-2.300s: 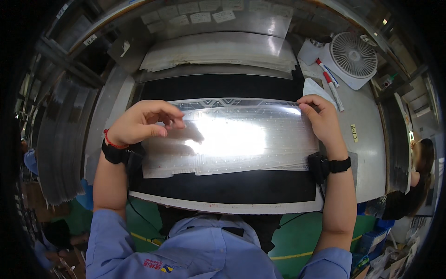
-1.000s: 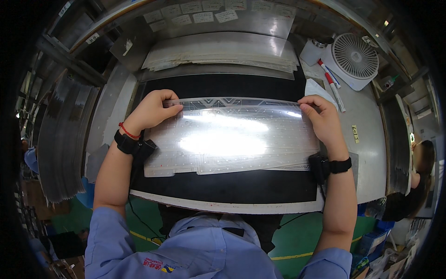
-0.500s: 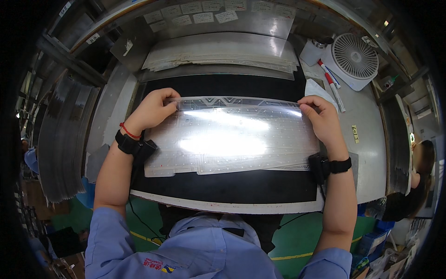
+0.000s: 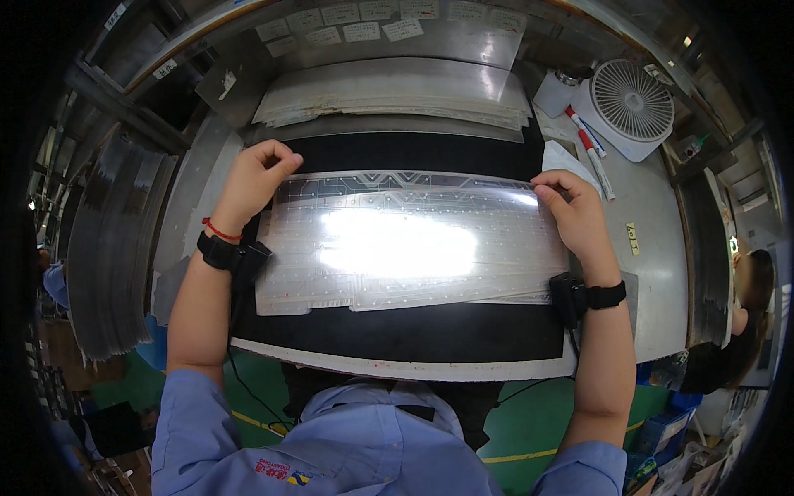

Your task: Assembling and inspecting flexible keyboard circuitry components.

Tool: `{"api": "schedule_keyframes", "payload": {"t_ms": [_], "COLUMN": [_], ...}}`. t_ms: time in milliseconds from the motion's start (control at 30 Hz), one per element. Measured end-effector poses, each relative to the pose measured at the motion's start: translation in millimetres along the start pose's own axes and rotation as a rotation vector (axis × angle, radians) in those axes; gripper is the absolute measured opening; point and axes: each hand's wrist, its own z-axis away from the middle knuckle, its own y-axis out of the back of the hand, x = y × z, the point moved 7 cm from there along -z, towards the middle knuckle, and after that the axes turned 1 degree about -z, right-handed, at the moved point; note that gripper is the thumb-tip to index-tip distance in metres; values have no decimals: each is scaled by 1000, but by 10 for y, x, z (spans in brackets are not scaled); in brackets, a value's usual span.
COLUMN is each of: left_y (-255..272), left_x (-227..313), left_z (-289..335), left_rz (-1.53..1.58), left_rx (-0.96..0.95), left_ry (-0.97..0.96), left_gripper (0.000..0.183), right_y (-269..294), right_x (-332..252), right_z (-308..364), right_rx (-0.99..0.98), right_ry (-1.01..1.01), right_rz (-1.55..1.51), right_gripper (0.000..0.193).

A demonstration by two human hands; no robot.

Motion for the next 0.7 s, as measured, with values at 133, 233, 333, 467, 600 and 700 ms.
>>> {"api": "schedule_keyframes", "payload": {"t_ms": [133, 233, 333, 467, 600, 700], "left_y": [-234, -325, -340, -291, -172, -58], "left_x": [274, 326, 278, 221, -49, -209], "left_z": [123, 134, 141, 130, 15, -74], "left_rz": [-152, -254, -186, -154, -66, 32], "left_rx": [-27, -223, -252, -219, -107, -24], "left_ry": [-189, 49, 44, -37, -37, -7], "left_gripper": [28, 25, 22, 16, 21, 26], "right_y": [-11, 3, -17, -20, -14, -13], "right_x": [1, 23, 1, -9, 4, 5], "right_z": [-11, -9, -9, -6, -11, -10], "right_rx": [6, 11, -4, -3, 0, 1], "right_ry": [-1, 22, 6, 21, 16, 11], "right_rz": [-13, -15, -9, -6, -5, -5], "right_gripper": [12, 12, 12, 12, 12, 12]}}
